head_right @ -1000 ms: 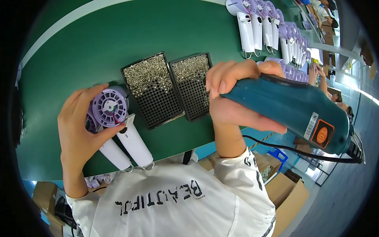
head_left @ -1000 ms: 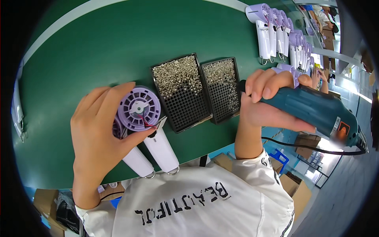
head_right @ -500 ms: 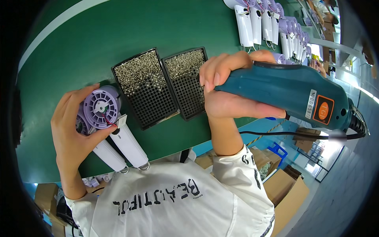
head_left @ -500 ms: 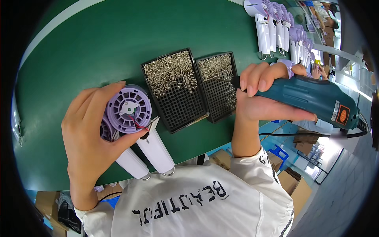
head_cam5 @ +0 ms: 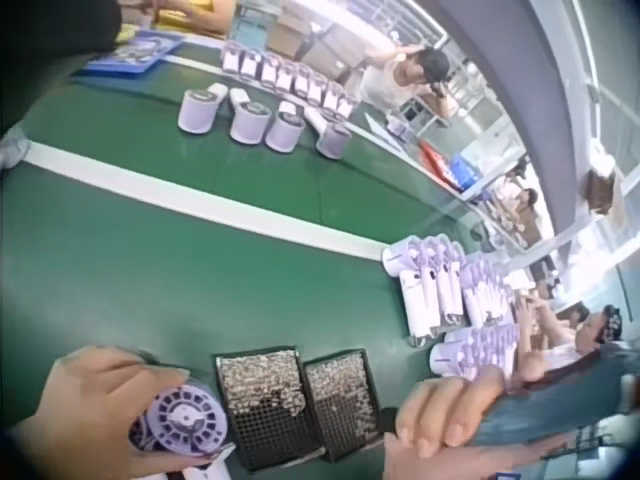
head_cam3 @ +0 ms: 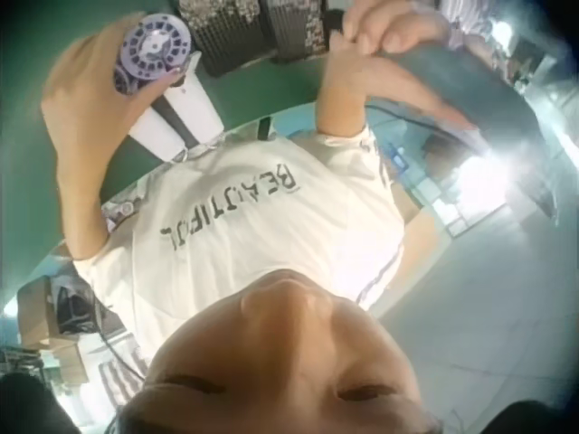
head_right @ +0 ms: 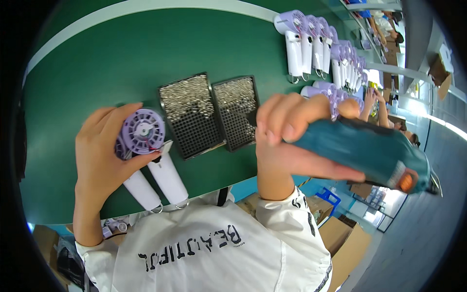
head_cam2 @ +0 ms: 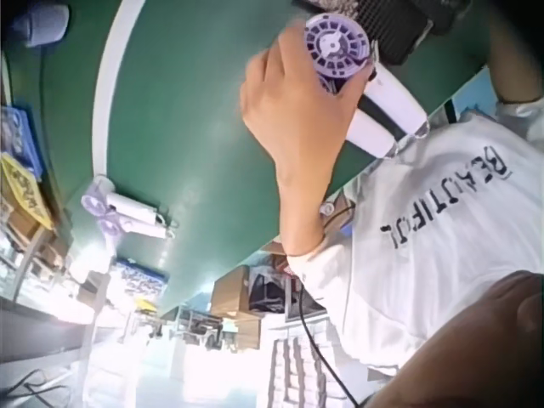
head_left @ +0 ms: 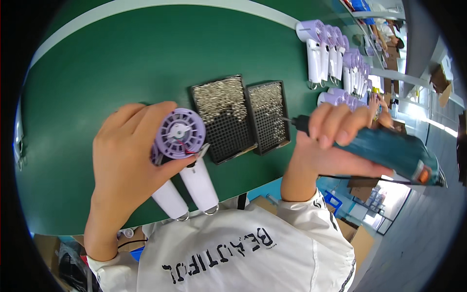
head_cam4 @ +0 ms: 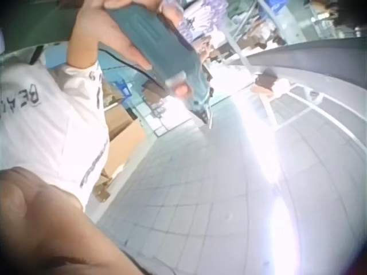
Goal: Assembling handheld portable fans by driving screws into the housing using an electric screwdriver.
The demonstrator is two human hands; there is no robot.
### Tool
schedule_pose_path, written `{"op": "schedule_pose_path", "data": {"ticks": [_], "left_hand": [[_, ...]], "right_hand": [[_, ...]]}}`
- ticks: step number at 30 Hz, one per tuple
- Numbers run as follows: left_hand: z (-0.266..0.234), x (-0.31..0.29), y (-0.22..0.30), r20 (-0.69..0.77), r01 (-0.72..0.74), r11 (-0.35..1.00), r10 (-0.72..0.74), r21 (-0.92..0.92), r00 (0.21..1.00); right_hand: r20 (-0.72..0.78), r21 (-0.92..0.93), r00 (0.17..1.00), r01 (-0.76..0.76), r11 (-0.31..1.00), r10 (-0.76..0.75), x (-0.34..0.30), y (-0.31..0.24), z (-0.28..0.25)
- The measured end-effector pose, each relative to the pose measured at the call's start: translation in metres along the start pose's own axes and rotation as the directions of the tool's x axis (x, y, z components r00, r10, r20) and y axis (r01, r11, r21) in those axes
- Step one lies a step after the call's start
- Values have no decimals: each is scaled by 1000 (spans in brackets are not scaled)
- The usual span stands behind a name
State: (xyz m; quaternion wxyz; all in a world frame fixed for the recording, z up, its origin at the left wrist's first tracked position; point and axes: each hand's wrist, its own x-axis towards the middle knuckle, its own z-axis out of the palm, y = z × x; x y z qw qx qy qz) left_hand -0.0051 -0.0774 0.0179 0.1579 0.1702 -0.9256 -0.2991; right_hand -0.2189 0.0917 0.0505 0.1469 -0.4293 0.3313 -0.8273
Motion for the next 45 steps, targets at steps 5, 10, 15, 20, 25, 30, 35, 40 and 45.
{"op": "schedule_pose_path", "data": {"ticks": [5, 10, 15, 20, 25, 30, 35, 40, 45], "left_hand": [[3, 0, -6, -39, -26, 996, 23, -82, 999], [3, -3, -9, -52, -11, 996, 6, -90, 999], [1, -4, -8, -30, 16, 993, -19, -116, 999], [4, -7, -10, 8, 18, 992, -17, -121, 1000], [3, -8, -10, 43, 44, 993, -39, -108, 998], [0, -6, -11, 44, 40, 995, -36, -94, 998], [2, -2, -8, -59, -32, 995, 27, -93, 998], [4, 0, -5, -25, 18, 996, -21, -88, 999], [3, 7, 3, -13, 85, 990, -87, -113, 996]], "right_hand": [[317, -33, 945, -67, 997, 74, 17, 8, 58], [488, 20, 854, -216, 976, 179, 18, 39, 83], [483, -29, 852, -216, 976, 203, 12, 58, 78], [493, -3, 835, -279, 960, 244, 2, 83, 75], [482, 18, 836, -308, 951, 262, -2, 83, 75], [463, 48, 854, -291, 955, 237, 1, 89, 77], [391, 138, 904, -242, 961, 171, -4, 90, 81], [247, 178, 964, -147, 973, 100, -1, 74, 72], [-7, -7, 996, 91, 996, -91, 11, 9, 7]]}}
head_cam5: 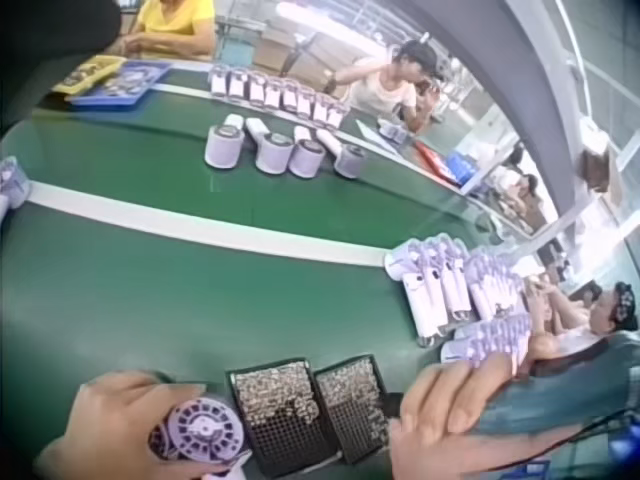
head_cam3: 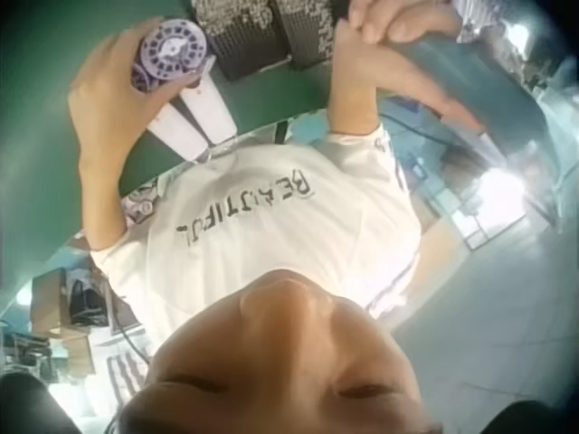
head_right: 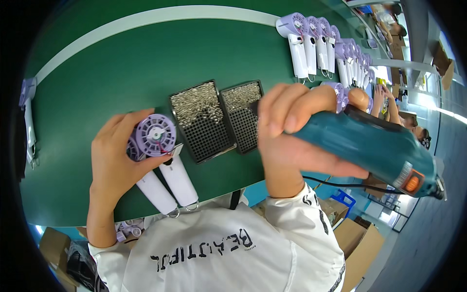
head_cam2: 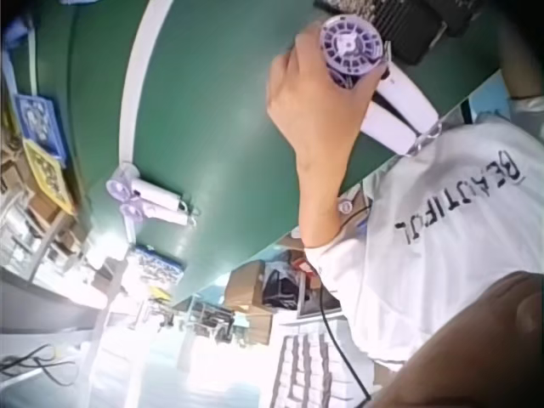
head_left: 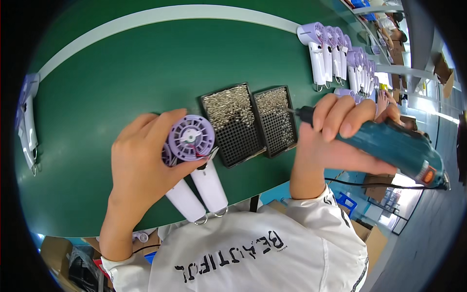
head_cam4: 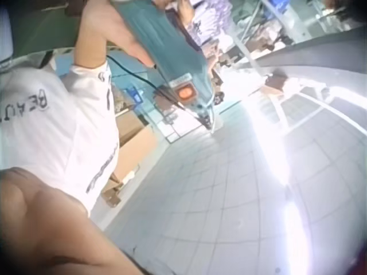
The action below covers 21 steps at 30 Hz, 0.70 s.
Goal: Assembling handheld portable fans by driving screws into the housing using an electric screwdriver.
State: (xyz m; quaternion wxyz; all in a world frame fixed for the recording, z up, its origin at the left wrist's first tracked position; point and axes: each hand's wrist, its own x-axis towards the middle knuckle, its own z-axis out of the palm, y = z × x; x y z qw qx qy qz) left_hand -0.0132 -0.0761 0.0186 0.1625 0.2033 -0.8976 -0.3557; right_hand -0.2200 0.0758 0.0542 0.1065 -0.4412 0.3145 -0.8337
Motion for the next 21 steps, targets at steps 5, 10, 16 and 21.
{"op": "schedule_pose_path", "data": {"ticks": [5, 10, 16, 21], "left_hand": [[-1, 3, 2, 25, -20, 1000, 20, 12, 999], [0, 5, 3, 65, 13, 1000, -13, 13, 998], [3, 5, 3, 63, 12, 1000, -12, -1, 998], [5, 5, 3, 56, 6, 1000, -7, 5, 998]], "right_hand": [[-188, -127, 982, -47, 991, 23, -29, 2, -54], [-216, -103, 975, -67, 992, 43, -36, 5, -59], [-210, -68, 977, -52, 996, 36, -34, 14, -60], [-204, -84, 978, -60, 995, 42, -37, 15, -59]]}}
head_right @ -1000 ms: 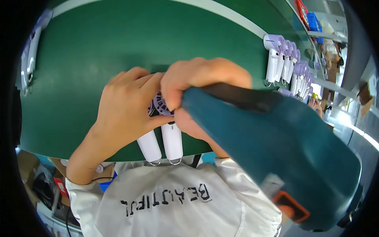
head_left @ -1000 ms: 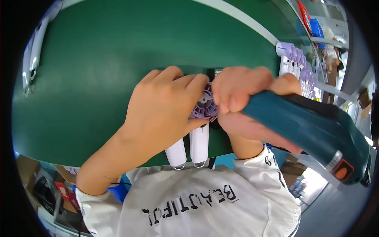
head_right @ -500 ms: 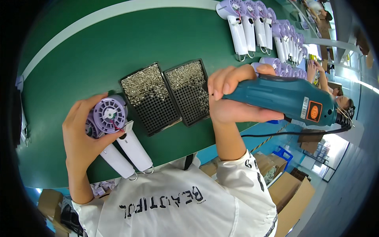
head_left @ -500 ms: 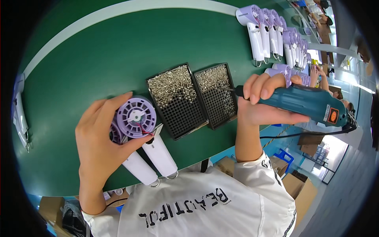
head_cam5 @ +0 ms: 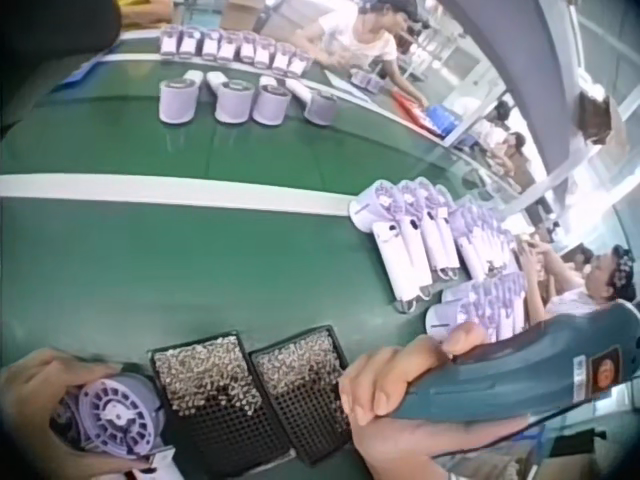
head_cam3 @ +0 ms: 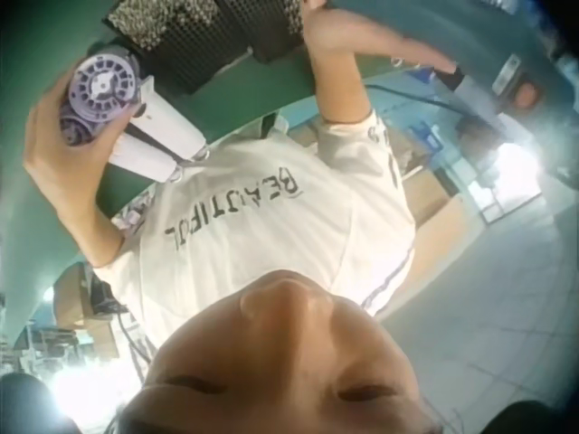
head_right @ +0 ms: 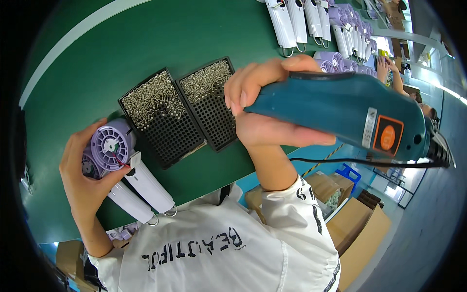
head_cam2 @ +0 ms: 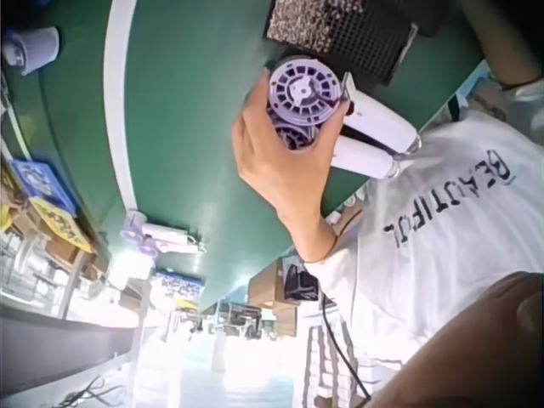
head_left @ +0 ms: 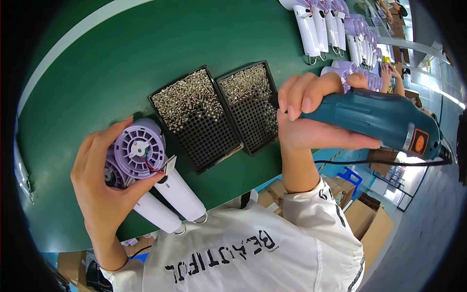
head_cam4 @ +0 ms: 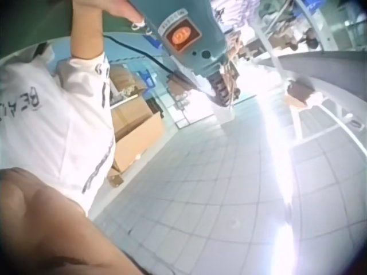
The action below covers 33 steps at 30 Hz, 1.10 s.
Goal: Assembling handheld portable fans by driving screws into the housing using an electric screwdriver.
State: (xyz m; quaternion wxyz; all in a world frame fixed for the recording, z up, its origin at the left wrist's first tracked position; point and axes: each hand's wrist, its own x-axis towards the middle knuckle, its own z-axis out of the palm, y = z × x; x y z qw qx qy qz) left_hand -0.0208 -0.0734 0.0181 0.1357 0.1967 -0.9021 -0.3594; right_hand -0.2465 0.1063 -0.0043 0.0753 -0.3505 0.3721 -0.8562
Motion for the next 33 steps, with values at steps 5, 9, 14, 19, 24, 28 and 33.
{"op": "schedule_pose_path", "data": {"ticks": [5, 9, 14, 19, 24, 28, 33], "left_hand": [[-3, 0, 1, 6, -25, 1000, 25, 17, 1000], [-4, -4, -4, -31, -33, 999, 33, 2, 999], [-10, -11, -7, -5, -2, 999, 2, 34, 1000], [-2, -10, -15, -69, -88, 996, 87, -4, 994], [-2, -14, -17, -124, -99, 995, 96, -13, 988], [0, -14, -16, -131, -99, 995, 97, -5, 987], [0, -16, -19, -111, -75, 997, 75, 5, 991]], "right_hand": [[43, -2, 999, 16, 1000, -16, -2, -1, 3], [56, -48, 998, 38, 998, -36, 0, -7, 14], [225, 63, 974, 23, 998, -37, 7, -33, 43], [382, 110, 919, -150, 983, 98, -4, -34, 119], [630, 112, 744, -371, 922, 223, -12, -8, 141], [705, 58, 673, -369, 928, 223, -11, 0, 137], [665, 9, 682, -415, 910, 304, -18, 0, 143]]}}
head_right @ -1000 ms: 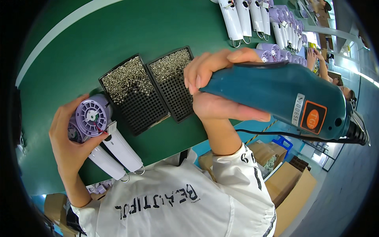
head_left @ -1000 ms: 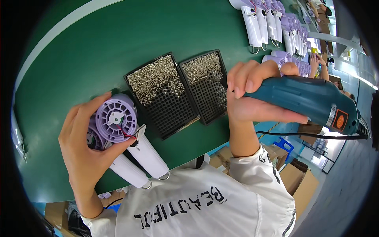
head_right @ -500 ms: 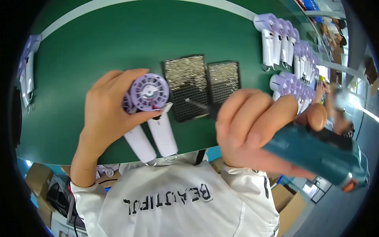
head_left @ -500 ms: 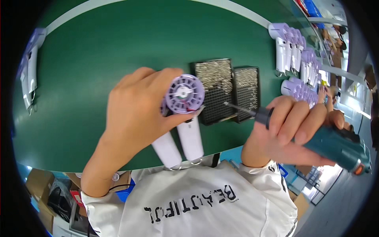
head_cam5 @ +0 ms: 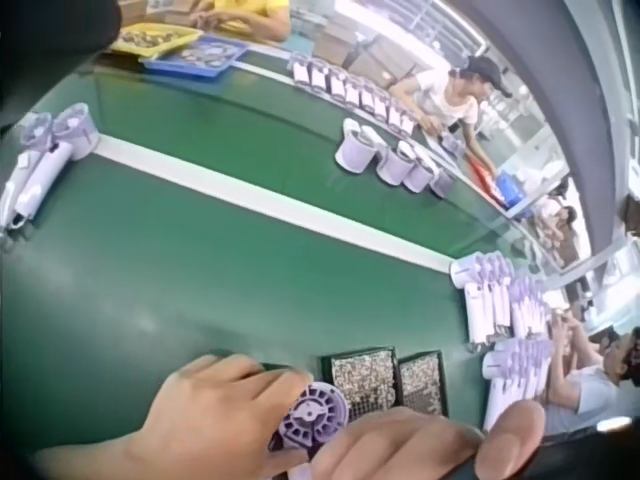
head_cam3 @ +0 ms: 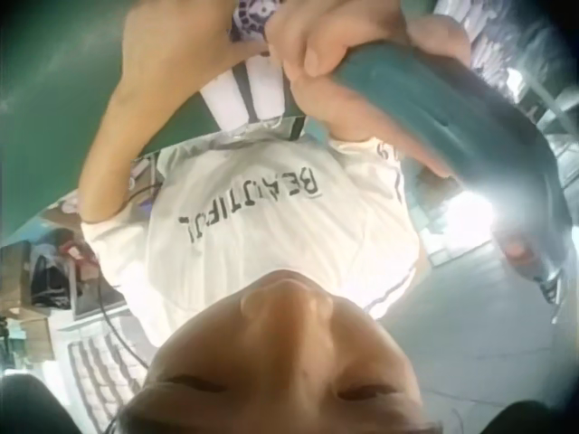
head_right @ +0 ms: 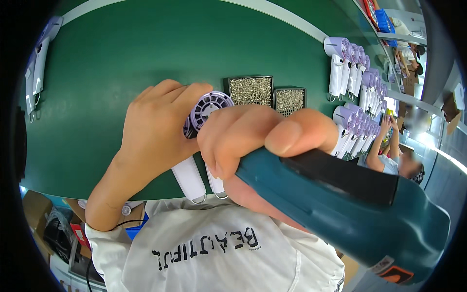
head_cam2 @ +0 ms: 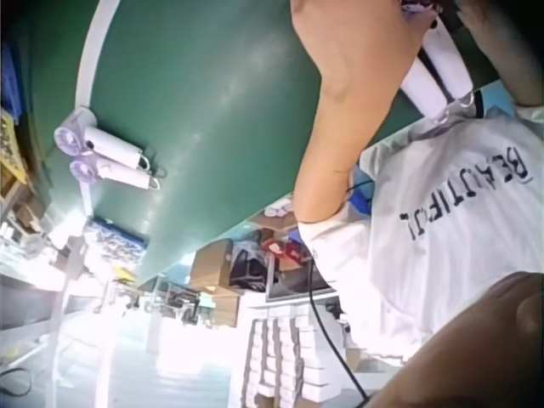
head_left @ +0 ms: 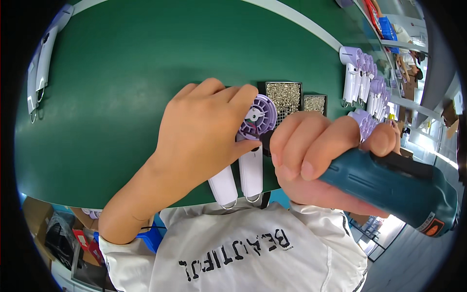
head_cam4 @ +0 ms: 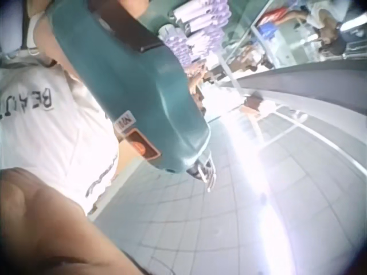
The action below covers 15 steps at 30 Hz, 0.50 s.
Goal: Assembling handheld portable fans by driving screws into the housing using an electric screwdriver.
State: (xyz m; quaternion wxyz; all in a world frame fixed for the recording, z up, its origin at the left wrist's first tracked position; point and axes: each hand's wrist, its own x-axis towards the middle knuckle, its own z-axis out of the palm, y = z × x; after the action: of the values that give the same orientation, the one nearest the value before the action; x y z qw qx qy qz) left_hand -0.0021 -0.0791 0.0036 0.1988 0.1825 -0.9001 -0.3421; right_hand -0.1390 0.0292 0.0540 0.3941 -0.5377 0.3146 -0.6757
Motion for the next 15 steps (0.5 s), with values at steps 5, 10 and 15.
{"op": "schedule_pose_path", "data": {"ticks": [5, 10, 15], "left_hand": [[2, -1, -3, -2, -31, 1000, 31, -1, 1000], [-5, 0, -1, 12, -7, 1000, 7, -25, 1000], [-5, -1, -1, 66, 27, 1000, -26, -11, 997]], "right_hand": [[-89, -64, 995, 34, 997, -39, 1, 6, 15], [-149, -96, 983, 88, 991, -102, 8, -1, 21], [-377, 55, 909, 213, 976, -177, 8, 11, 14]]}}
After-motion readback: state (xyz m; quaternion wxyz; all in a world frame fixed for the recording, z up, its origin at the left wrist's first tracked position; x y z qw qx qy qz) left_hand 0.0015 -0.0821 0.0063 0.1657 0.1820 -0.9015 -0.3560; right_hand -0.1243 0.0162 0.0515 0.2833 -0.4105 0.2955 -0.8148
